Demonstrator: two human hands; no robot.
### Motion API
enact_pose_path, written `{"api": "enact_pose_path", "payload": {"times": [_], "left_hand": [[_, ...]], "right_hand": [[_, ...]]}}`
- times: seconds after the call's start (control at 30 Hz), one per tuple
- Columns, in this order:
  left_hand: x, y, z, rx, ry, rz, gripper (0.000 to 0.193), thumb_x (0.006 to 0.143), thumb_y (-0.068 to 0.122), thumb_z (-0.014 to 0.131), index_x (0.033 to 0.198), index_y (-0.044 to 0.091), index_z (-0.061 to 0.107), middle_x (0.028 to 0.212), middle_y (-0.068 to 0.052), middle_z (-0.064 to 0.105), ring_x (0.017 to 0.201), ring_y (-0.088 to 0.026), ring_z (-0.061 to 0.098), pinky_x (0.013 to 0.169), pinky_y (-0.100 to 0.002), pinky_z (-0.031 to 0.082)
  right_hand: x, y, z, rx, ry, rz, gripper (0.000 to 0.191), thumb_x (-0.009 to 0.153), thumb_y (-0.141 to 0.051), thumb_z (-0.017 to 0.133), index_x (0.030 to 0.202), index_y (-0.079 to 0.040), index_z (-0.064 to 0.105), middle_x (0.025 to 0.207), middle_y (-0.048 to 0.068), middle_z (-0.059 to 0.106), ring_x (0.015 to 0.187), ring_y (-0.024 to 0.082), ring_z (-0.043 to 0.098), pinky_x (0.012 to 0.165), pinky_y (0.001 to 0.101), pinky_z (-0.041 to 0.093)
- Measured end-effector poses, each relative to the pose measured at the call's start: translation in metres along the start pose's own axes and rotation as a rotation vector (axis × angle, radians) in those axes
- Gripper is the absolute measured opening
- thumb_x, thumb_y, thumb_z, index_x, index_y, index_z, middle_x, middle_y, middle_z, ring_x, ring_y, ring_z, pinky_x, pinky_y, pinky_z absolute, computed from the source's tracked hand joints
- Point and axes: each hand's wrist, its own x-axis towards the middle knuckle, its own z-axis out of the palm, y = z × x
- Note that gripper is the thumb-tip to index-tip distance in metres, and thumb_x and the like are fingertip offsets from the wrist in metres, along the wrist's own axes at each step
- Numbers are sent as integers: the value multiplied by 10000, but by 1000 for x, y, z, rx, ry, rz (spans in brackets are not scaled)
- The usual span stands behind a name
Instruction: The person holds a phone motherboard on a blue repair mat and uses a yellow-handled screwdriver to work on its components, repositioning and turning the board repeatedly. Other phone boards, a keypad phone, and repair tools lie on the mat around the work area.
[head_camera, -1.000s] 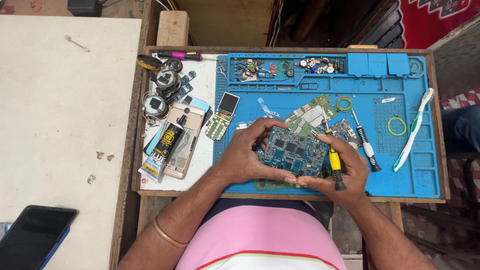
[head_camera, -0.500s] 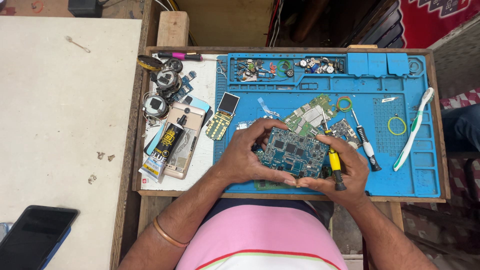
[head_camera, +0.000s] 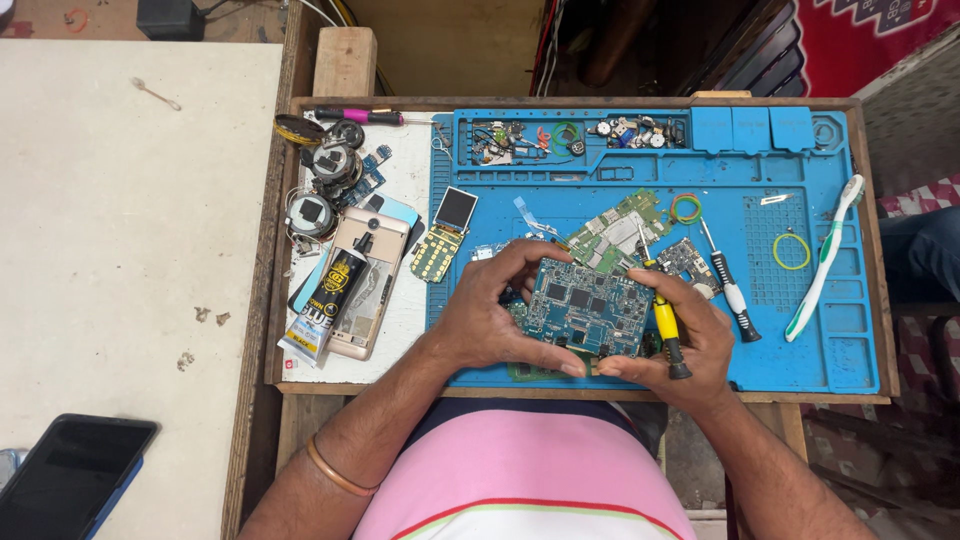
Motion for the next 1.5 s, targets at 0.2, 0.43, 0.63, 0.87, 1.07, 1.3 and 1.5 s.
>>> {"api": "enact_pose_path", "payload": {"times": [0.2,0.43,0.63,0.87,1.07,1.3,1.5], "left_hand": [[-4,0,2,13,8,12,961,486,510,1016,1299,158,644,1052,45,646,877,-70,581,762,-238,524],[-6,0,2,25,26,29,960,480,510,1021,1292,153,653,996,43,650,845,-74,577,742,-240,519],[-4,-1,1,27,29,40,963,476,508,1021,1294,148,661,1010,39,661,858,-66,591,748,-235,534],[-3,-3,0,49,25,20,957,475,523,1023,1281,141,676,954,40,663,827,-76,593,737,-241,534],[-6,-7,0,131,22,101,979,484,626,981,1234,104,628,983,4,680,864,-95,663,769,-249,578],[-4,-11,-2,268,1,113,1024,409,763,909,1123,94,607,879,-10,640,767,-134,673,650,-273,561],[-8,-8,-6,258,12,178,1041,421,751,920,1153,87,593,932,-11,651,791,-132,677,677,-265,569]], "right_hand": [[-3,-1,1,35,-6,-17,897,620,-396,966,1361,-37,609,1178,109,709,1037,145,698,863,277,584],[-4,-1,1,-6,4,-33,903,594,-407,964,1346,-37,625,1172,113,713,1023,152,699,862,280,575],[-3,1,1,-45,11,-40,898,585,-424,964,1329,-44,635,1159,115,717,1001,160,703,852,289,574],[-2,2,1,-84,18,-50,898,582,-429,963,1324,-46,634,1166,122,718,1018,173,711,872,300,579],[-4,3,0,-73,6,-45,917,581,-421,964,1343,-38,626,1224,132,712,1091,198,708,937,320,572],[-3,8,3,-34,-8,-73,997,566,-470,944,1392,-35,593,1301,150,687,1180,220,693,1001,337,566],[-6,5,3,-16,-35,-28,994,570,-487,936,1384,-29,598,1287,143,690,1156,209,691,982,325,560]]}}
